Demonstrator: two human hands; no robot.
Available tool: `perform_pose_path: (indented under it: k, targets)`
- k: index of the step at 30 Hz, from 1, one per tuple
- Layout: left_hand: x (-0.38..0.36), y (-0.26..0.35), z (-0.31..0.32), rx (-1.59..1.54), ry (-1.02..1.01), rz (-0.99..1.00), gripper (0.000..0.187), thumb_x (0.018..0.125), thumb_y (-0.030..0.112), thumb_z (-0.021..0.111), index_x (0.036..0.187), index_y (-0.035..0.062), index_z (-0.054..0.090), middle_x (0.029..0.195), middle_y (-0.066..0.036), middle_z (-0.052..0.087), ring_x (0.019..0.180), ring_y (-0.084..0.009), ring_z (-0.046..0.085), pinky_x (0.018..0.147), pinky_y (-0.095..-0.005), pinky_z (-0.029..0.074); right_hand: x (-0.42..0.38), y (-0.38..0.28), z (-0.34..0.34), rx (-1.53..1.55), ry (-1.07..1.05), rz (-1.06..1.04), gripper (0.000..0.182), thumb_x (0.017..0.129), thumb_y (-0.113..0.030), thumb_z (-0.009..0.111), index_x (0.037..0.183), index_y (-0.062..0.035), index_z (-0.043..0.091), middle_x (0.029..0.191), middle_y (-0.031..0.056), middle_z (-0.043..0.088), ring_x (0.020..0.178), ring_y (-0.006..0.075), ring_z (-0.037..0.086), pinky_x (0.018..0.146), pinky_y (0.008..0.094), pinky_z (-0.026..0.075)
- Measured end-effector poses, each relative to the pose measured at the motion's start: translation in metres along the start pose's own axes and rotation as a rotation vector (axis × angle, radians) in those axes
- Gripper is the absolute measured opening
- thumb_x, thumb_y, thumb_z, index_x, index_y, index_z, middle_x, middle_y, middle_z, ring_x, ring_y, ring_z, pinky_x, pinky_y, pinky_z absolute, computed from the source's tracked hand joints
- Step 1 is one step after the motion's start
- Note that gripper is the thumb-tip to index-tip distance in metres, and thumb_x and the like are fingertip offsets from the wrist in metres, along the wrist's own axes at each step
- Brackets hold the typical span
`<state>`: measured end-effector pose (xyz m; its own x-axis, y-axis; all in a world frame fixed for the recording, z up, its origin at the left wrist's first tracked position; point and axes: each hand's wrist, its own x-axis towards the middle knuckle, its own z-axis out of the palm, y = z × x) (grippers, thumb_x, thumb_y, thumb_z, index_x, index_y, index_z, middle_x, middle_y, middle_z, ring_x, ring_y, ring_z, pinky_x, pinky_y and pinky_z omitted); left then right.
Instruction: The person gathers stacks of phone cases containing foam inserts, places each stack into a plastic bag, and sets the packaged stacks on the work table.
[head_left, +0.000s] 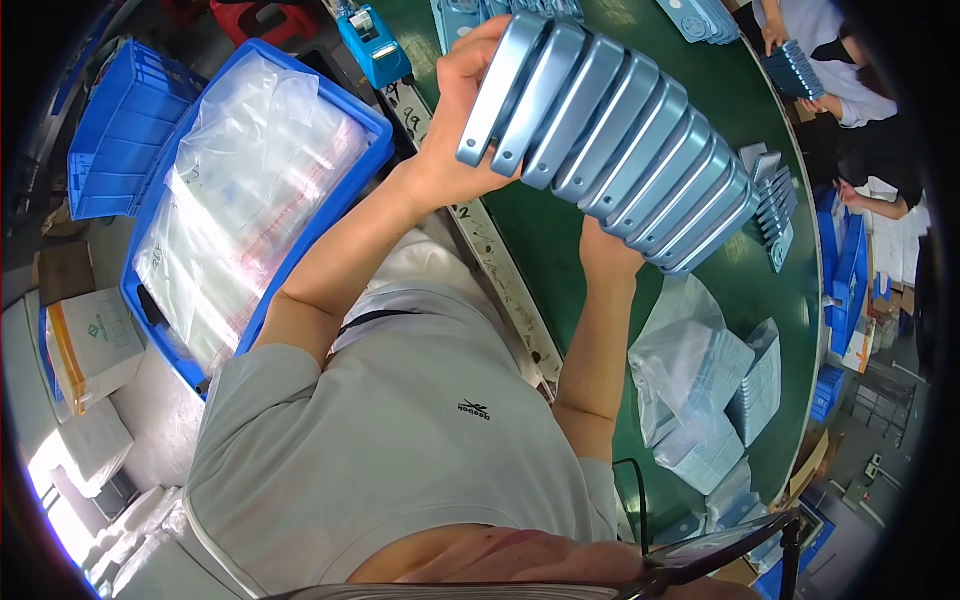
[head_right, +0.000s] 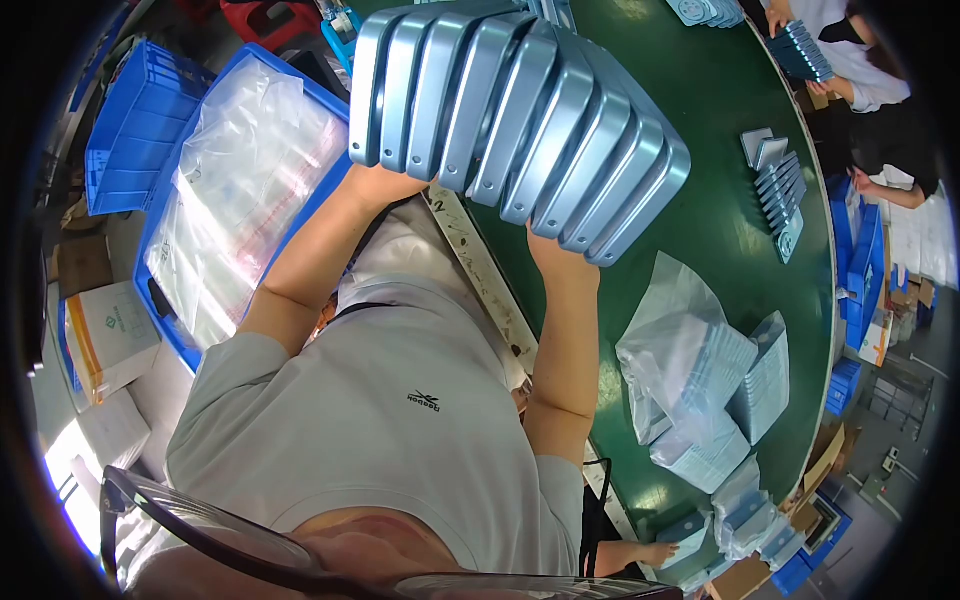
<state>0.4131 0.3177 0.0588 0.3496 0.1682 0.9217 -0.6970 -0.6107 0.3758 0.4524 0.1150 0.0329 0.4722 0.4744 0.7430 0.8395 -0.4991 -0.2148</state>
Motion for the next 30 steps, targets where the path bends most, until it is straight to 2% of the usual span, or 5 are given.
perform_pose_path:
  k: [4,6,11,19,30]
  targets:
    - [0.003,0.006,0.001,-0.089,-0.001,-0.038,0.081,0.073,0.016,0.085,0.130,0.0044,0.029,0.139,-0.023,0.040,0.131,-0.0358,0.041,0.105,-0.0453,0.037,0.003,-0.002,0.002,0.219,0.064,0.075,0.019,0.086,-0.017,0.065,0.103,-0.0089,0.067,0.097,0.0095,0.065,0.086,0.0316,0.063,0.068,0.0456,0.050]
    - [0.009,0.010,0.005,-0.015,0.093,-0.123,0.038,0.090,0.024,0.064,0.117,0.0016,0.049,0.125,-0.018,0.054,0.116,-0.0300,0.053,0.096,-0.0393,0.044,-0.009,0.008,0.012,0.501,0.013,0.174,0.037,0.085,-0.009,0.070,0.120,-0.0030,0.059,0.115,0.0097,0.062,0.106,0.0274,0.059,0.089,0.0409,0.046]
    - [0.008,0.034,-0.020,0.391,-0.368,-0.189,0.093,0.071,0.040,0.088,0.135,0.0017,0.033,0.131,-0.024,0.047,0.116,-0.0401,0.053,0.095,-0.0456,0.047,0.018,0.001,-0.008,0.744,0.121,0.203,0.048,0.078,-0.007,0.079,0.120,0.0012,0.055,0.116,0.0095,0.059,0.104,0.0191,0.058,0.091,0.0335,0.046]
    - [-0.033,0.001,0.060,0.149,-0.715,-1.103,0.085,0.079,0.057,0.071,0.121,-0.0102,0.038,0.092,-0.026,0.068,0.085,-0.0401,0.069,0.076,-0.0437,0.055,0.001,0.045,-0.029,0.163,-0.384,0.810,0.082,0.079,-0.052,0.073,0.132,0.0067,0.049,0.117,0.0252,0.060,0.109,0.0379,0.061,0.090,0.0437,0.049]
    - [-0.058,-0.051,0.095,0.123,-0.925,-1.207,0.090,0.077,0.065,0.065,0.120,-0.0124,0.050,0.103,-0.024,0.068,0.098,-0.0361,0.068,0.088,-0.0406,0.052,-0.040,0.079,0.004,0.206,-0.414,0.847,0.093,0.078,-0.049,0.072,0.141,0.0083,0.035,0.131,0.0255,0.051,0.121,0.0397,0.052,0.096,0.0458,0.046]
